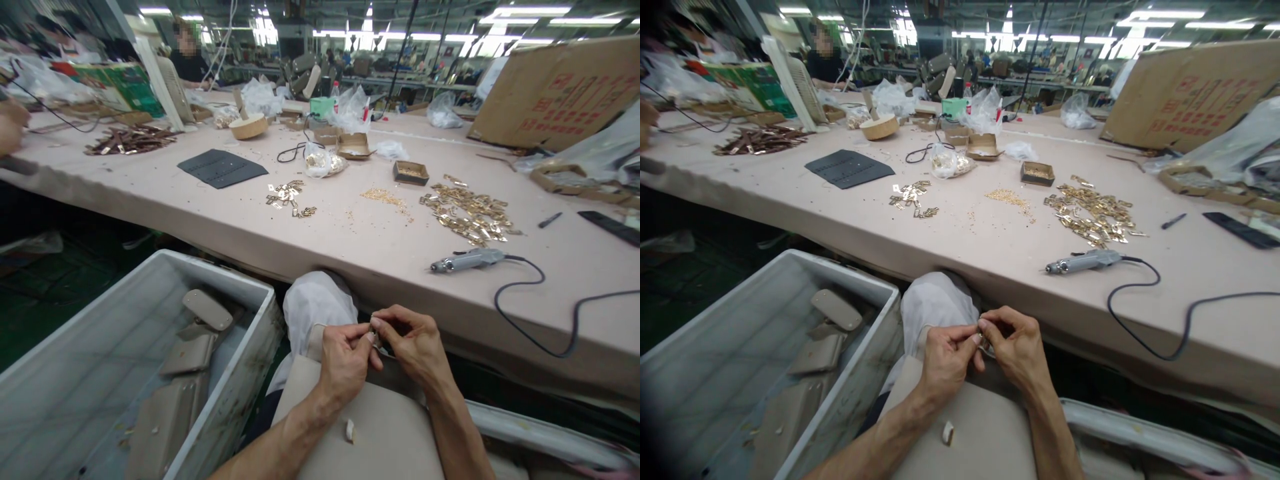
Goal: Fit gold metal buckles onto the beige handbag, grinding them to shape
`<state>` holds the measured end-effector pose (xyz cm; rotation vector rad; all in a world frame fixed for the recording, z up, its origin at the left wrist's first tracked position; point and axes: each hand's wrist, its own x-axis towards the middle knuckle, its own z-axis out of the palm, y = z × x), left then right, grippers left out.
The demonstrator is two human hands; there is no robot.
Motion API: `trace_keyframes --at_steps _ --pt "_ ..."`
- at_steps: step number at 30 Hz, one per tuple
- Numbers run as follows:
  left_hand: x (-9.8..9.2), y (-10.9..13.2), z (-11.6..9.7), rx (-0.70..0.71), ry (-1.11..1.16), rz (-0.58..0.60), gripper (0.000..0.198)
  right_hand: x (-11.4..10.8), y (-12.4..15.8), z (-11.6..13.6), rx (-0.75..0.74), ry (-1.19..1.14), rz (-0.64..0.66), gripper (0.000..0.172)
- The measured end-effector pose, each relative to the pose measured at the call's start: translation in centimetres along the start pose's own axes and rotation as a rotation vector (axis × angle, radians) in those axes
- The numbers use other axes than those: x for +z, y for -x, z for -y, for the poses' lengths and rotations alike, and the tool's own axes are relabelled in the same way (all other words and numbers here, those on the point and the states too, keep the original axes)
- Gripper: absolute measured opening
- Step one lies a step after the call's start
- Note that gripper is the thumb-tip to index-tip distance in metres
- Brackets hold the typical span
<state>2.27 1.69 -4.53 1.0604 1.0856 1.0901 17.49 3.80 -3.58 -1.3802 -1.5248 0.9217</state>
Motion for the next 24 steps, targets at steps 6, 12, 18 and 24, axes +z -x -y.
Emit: trace_keyframes --at_steps 6,12,18,24 --pt "1.4 1.2 0.6 0.066 -0.117 -0.119 0.022 0.5 0.3 0.3 -0.051 -0.062 -0.135 0.019" --pt "2.3 0.5 0.6 0.185 -0.47 -0.201 0.024 0.5 0.4 0.4 -0.143 0.013 -0.176 0.015" --pt "3.1 -0.4 0.2 0.159 -0.53 -0.202 0.033 0.4 0.4 -0.5 -0.181 0.125 -0.218 0.015" --pt "3.7 -0.2 1.1 0.164 -0.578 -0.23 0.035 0.1 0.3 -1.9 -0.16 0.195 -0.182 0.016"
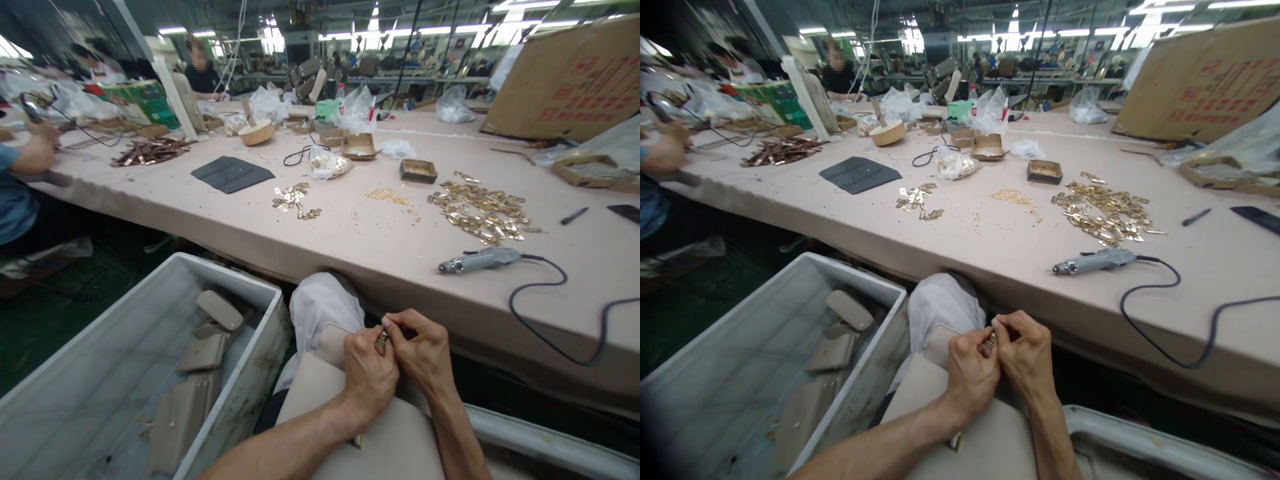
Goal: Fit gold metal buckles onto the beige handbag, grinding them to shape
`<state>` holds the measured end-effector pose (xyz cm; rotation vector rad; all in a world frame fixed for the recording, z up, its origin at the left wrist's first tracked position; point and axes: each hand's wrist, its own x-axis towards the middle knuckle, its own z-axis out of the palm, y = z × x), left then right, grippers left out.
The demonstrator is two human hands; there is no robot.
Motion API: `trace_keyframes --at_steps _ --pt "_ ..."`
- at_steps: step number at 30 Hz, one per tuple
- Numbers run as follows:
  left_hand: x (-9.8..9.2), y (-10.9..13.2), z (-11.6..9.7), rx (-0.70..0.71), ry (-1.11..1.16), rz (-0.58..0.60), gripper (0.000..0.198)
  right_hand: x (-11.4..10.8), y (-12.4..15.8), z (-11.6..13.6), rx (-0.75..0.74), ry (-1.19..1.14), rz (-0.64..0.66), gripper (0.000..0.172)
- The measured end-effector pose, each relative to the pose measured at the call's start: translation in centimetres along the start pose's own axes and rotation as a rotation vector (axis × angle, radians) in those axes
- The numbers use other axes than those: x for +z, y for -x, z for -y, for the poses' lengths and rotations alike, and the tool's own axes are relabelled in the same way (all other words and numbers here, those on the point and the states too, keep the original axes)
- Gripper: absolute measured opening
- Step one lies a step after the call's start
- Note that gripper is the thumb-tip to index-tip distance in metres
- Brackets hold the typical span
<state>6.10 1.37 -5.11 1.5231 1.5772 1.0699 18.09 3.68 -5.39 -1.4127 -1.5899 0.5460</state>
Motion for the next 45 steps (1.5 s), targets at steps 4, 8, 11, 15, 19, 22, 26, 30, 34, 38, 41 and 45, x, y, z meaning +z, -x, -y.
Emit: trace_keyframes --at_steps 4,8,11,15,19,22,26,30,34,38,41,45 --pt "0.3 0.2 0.3 0.028 -0.033 -0.01 0.031 0.0 0.2 -0.3 0.027 0.004 -0.007 0.017" --pt "0.4 0.2 0.4 0.048 -0.04 -0.003 0.027 -0.2 0.3 -0.5 0.119 -0.089 -0.016 0.019" --pt "0.4 0.3 0.6 0.076 -0.058 -0.017 0.025 -0.4 0.4 -0.8 0.183 -0.178 0.033 0.022" --pt "0.5 0.4 0.8 0.1 -0.06 -0.03 0.023 -0.5 0.4 -0.9 0.18 -0.219 0.099 0.027" --pt "0.3 0.4 0.6 0.081 -0.039 -0.03 0.024 -0.4 0.3 -0.5 0.144 -0.224 0.077 0.024" --pt "-0.3 0.4 0.3 0.012 0.074 0.022 0.023 -0.3 0.4 -0.3 0.13 -0.248 0.056 0.021" --pt "-0.9 -0.3 0.2 -0.179 0.377 0.238 0.026 -0.4 0.8 -0.4 0.11 -0.26 0.045 0.018" --pt "-0.9 -1.0 0.4 -0.353 0.656 0.375 0.029 -0.6 0.9 -0.5 0.135 -0.317 0.079 0.017" --pt "-0.8 -1.2 0.5 -0.358 0.698 0.326 0.028 -0.7 0.7 -0.5 0.229 -0.313 0.128 0.021" --pt "-1.0 -1.3 0.6 -0.362 0.7 0.326 0.028 -1.0 0.3 -0.7 0.226 -0.24 0.164 0.023" --pt "-1.4 -1.5 0.9 -0.347 0.732 0.377 0.03 -1.8 -0.4 -1.1 0.192 -0.317 0.279 0.022" --pt "-2.3 -1.8 1.4 -0.356 0.864 0.473 0.033 -2.9 -1.6 -1.3 0.165 -0.486 0.517 0.02"
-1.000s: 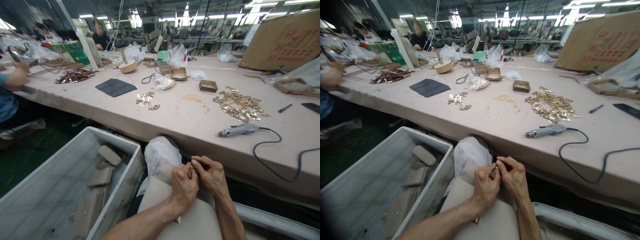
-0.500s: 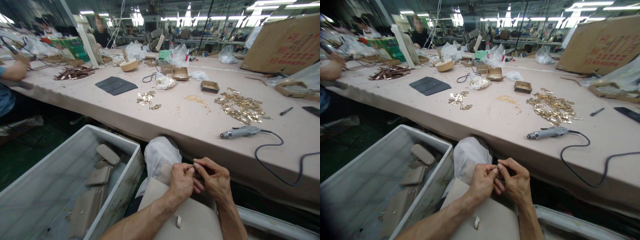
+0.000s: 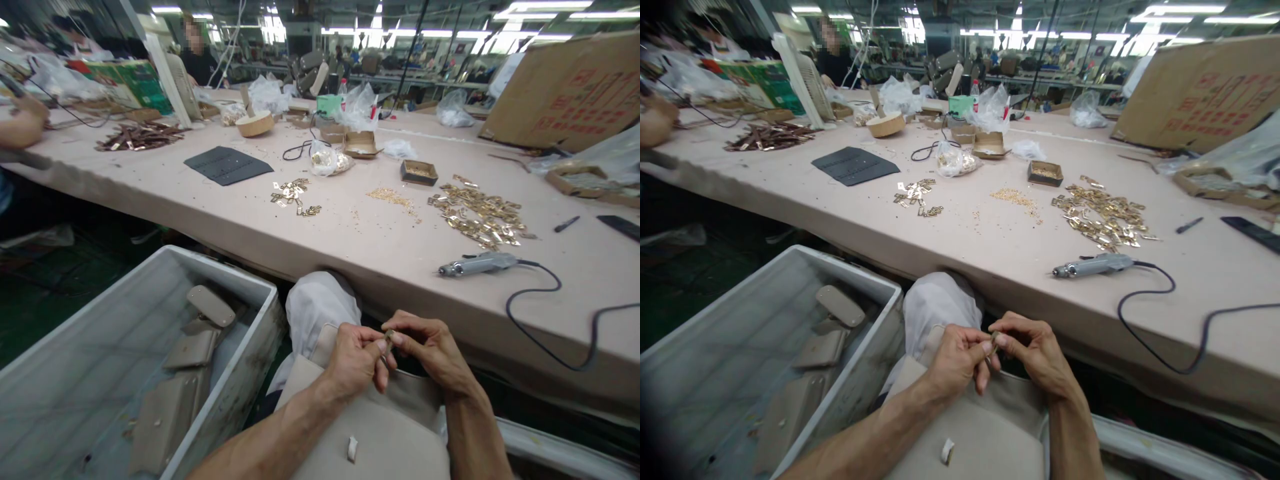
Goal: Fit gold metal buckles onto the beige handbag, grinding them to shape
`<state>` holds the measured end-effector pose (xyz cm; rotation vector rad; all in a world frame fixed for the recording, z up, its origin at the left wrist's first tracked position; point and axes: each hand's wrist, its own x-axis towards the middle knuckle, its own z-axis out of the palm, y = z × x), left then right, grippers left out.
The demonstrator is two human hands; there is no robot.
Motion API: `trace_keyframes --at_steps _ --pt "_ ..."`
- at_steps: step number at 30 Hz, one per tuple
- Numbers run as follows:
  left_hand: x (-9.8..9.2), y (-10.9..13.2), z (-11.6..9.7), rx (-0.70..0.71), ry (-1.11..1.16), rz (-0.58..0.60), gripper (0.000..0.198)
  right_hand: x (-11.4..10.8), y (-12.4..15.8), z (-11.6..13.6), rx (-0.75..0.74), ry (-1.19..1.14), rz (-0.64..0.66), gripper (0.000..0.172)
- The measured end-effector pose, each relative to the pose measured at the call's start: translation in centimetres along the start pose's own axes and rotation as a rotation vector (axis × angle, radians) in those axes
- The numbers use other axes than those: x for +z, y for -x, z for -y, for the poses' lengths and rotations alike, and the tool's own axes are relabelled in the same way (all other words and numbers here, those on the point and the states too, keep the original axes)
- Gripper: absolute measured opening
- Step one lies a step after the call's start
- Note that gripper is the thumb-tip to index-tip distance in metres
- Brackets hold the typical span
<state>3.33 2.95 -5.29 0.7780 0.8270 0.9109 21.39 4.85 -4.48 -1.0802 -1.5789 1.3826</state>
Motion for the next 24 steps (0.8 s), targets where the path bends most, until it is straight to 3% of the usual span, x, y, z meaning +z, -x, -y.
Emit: trace_keyframes --at_steps 6,9,14,24 --pt "-0.6 0.2 -0.5 -0.004 0.107 0.022 0.033 0.1 -0.8 0.6 -0.023 0.021 0.052 0.02" --pt "-0.5 0.0 -0.4 0.013 0.105 0.002 0.033 0.8 -0.5 0.5 -0.003 0.028 -0.046 0.02" --pt "-0.1 -0.2 0.0 0.017 0.088 -0.061 0.031 1.9 0.2 0.6 -0.067 0.245 -0.207 0.021" --pt "0.6 0.0 1.0 0.047 0.038 -0.131 0.027 2.1 0.9 -0.4 -0.097 0.231 -0.179 0.022"
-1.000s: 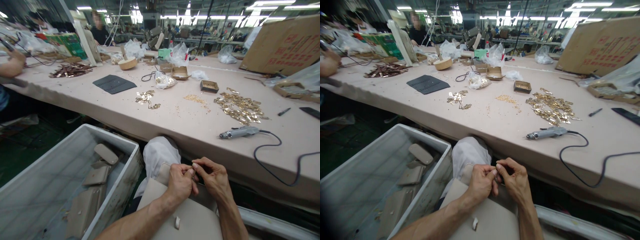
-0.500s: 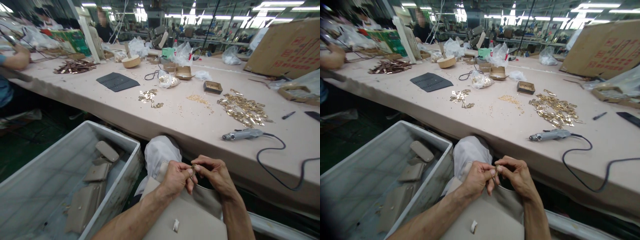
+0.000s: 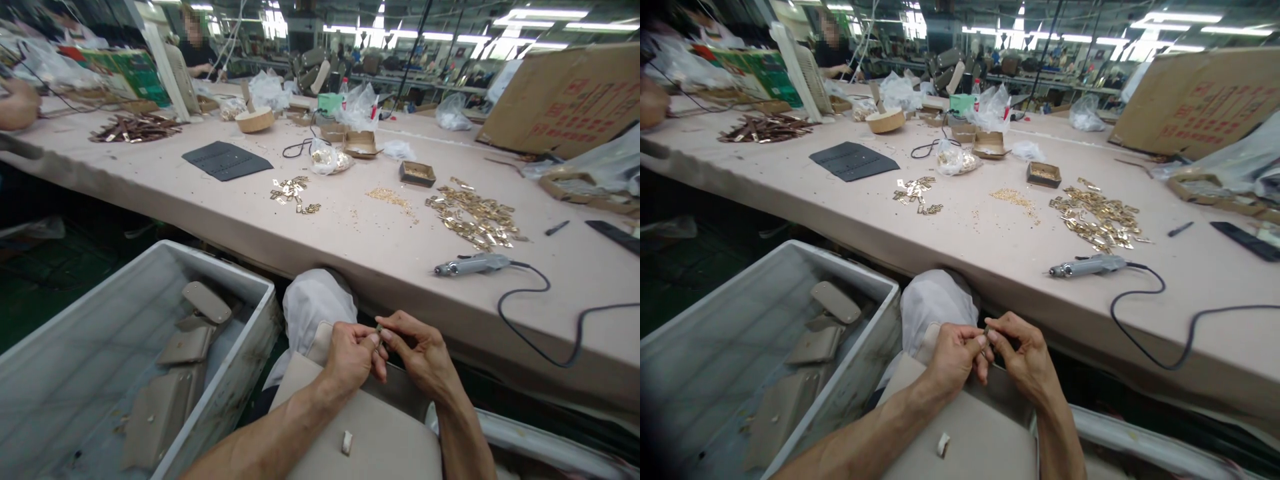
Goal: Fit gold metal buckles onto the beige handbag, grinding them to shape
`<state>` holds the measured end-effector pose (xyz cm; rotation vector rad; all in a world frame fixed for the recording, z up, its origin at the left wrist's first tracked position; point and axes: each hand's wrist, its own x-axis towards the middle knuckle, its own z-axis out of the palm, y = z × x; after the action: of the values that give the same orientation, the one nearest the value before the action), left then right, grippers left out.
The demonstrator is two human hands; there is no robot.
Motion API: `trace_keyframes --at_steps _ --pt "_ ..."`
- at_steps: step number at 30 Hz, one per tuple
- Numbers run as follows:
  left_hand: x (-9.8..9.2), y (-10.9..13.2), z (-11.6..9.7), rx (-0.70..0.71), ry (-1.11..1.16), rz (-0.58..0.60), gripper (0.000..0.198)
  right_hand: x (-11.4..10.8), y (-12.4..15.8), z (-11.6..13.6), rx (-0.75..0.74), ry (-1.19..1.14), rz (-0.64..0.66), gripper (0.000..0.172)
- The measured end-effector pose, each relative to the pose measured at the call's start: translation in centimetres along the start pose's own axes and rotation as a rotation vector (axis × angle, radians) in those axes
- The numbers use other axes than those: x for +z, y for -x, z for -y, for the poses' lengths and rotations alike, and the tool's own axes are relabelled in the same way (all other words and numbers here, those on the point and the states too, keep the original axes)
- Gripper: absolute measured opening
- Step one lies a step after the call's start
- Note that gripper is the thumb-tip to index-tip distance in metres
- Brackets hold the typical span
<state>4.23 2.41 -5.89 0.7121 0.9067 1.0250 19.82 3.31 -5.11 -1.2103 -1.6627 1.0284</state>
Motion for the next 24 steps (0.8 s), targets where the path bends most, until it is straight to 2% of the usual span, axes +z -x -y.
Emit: trace_keyframes --at_steps 3,9,14,24 --pt "-0.1 -0.1 0.1 -0.013 -0.018 0.008 0.03 0.0 0.0 0.0 -0.008 -0.026 -0.011 0.019" --pt "-0.6 -0.2 0.0 -0.051 0.037 0.101 0.036 0.1 -0.3 -0.2 0.005 -0.047 -0.048 0.017" --pt "-0.9 0.0 0.0 -0.059 0.065 0.14 0.034 -0.2 -0.4 -0.4 -0.005 -0.072 -0.044 0.017" --pt "-1.0 0.1 -0.1 -0.075 0.076 0.14 0.033 -0.2 -0.5 0.0 0.001 -0.074 -0.032 0.022"
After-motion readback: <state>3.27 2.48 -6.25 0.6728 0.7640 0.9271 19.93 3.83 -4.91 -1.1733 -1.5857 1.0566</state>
